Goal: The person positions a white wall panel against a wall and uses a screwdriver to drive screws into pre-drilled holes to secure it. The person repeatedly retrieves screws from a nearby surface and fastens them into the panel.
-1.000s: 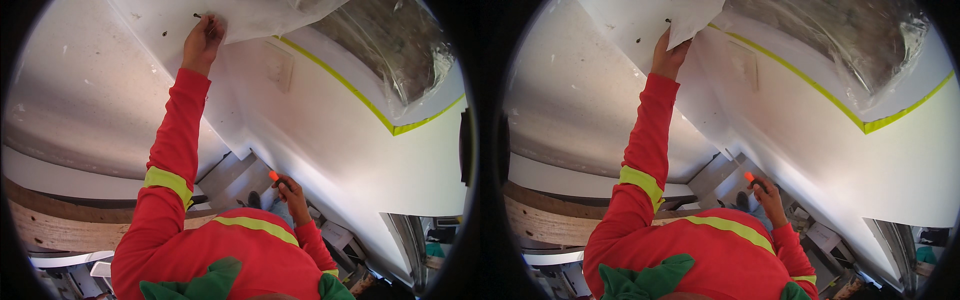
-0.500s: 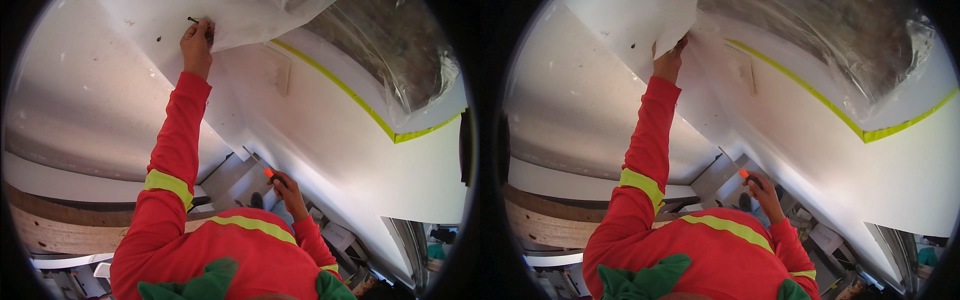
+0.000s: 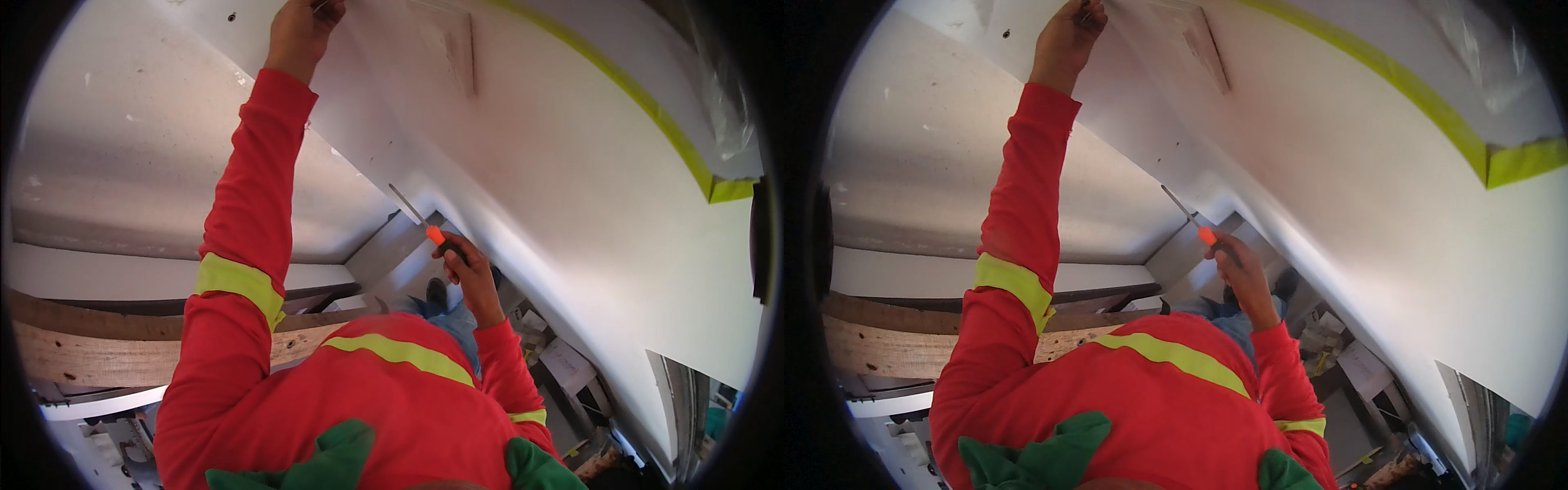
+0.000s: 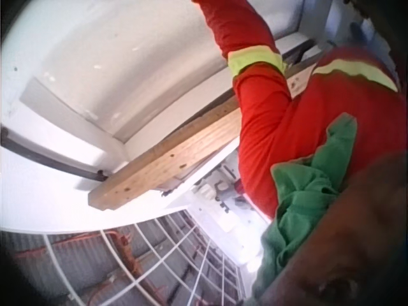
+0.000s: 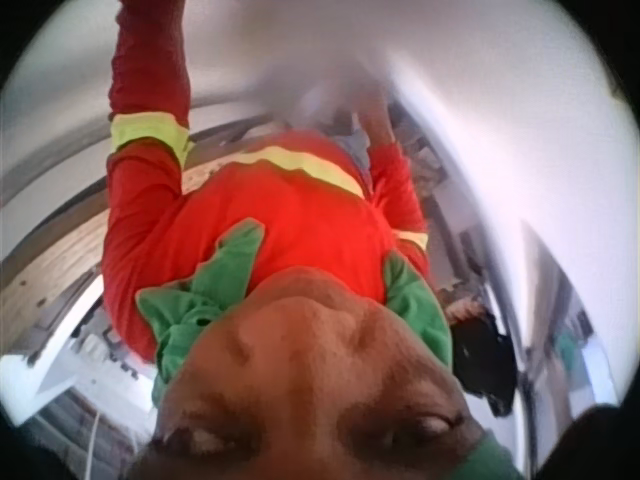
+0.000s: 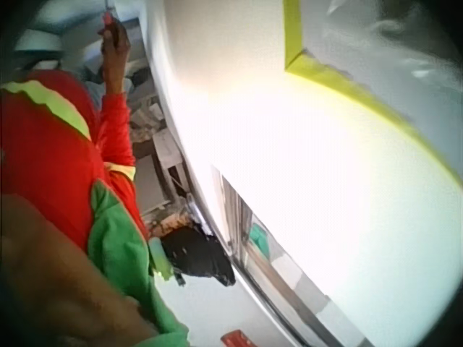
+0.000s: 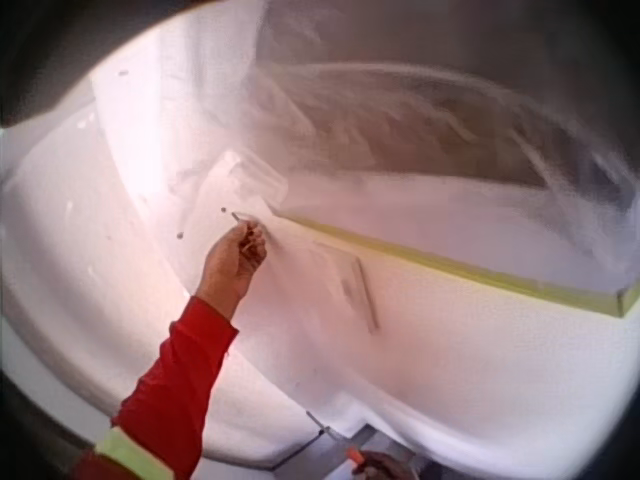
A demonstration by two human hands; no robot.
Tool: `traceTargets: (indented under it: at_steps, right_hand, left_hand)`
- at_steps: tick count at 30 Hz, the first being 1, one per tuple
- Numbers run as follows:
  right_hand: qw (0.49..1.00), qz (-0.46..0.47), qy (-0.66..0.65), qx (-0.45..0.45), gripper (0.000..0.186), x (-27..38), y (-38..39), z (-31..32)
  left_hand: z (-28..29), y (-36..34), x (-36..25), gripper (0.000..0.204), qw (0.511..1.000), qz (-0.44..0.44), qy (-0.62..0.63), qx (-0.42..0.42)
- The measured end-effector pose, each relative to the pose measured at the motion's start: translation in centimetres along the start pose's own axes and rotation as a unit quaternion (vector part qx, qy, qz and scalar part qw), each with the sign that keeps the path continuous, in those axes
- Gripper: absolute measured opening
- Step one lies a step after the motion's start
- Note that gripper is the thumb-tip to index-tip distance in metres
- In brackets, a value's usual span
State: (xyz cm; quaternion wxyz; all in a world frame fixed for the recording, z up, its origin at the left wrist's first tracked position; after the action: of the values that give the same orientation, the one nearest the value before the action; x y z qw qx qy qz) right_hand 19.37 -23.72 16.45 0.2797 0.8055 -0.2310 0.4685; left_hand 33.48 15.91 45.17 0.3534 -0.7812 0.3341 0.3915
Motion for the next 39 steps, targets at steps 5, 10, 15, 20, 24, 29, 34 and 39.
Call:
traceTargets:
  at_steps: [5,10,15,20,24,29,34,39]
  right_hand:
    - [0.999,-0.001,-0.025,-0.029,0.041,-4.6,2.4,2.0]
    - [0.998,-0.020,-0.050,-0.045,0.042,-6.9,4.8,4.0]
    - [0.996,-0.034,-0.059,-0.052,0.038,-6.5,6.9,6.5]
    - [0.997,0.002,-0.047,-0.059,0.042,-5.7,8.9,8.7]
    - [0.998,-0.008,-0.029,-0.056,0.042,-6.7,9.6,9.7]
    - [0.998,-0.026,-0.047,-0.043,0.041,-7.9,9.6,9.1]
    - [0.998,-0.034,-0.043,-0.039,0.037,-7.1,9.1,9.3]
    - [0.997,-0.031,-0.055,-0.038,0.042,-6.6,8.6,9.5]
  left_hand:
    - [-0.6,1.4,0.3,0.023,0.997,-0.032,-0.072,-0.020]
    - [3.2,0.2,0.0,0.027,0.995,-0.013,-0.097,0.001]
    - [2.6,0.1,-0.1,0.031,0.991,-0.017,-0.131,-0.013]
    - [1.6,0.2,-0.6,0.030,0.990,-0.042,-0.134,-0.010]
    - [2.0,-0.2,-0.5,0.028,0.994,-0.032,-0.099,-0.031]
    - [2.6,-1.3,-0.8,0.027,0.999,0.001,0.041,0.005]
    - [1.5,-1.4,-0.3,0.026,0.998,-0.031,0.048,-0.034]
    - [1.5,-1.4,-0.3,0.025,0.996,-0.029,0.071,-0.036]
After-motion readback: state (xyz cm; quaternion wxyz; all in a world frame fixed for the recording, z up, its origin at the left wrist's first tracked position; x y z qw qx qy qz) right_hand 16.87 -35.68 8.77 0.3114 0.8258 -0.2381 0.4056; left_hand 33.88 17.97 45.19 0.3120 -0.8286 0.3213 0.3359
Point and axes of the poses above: each hand's wrist, its own y-axis away from the middle knuckle, its own z-axis out of the back of the hand, x = y × z, the point moved 5 cm from there along -y, towards the middle knuckle, and after that the axes turned 3 degrees about y, right-handed, at the moved point
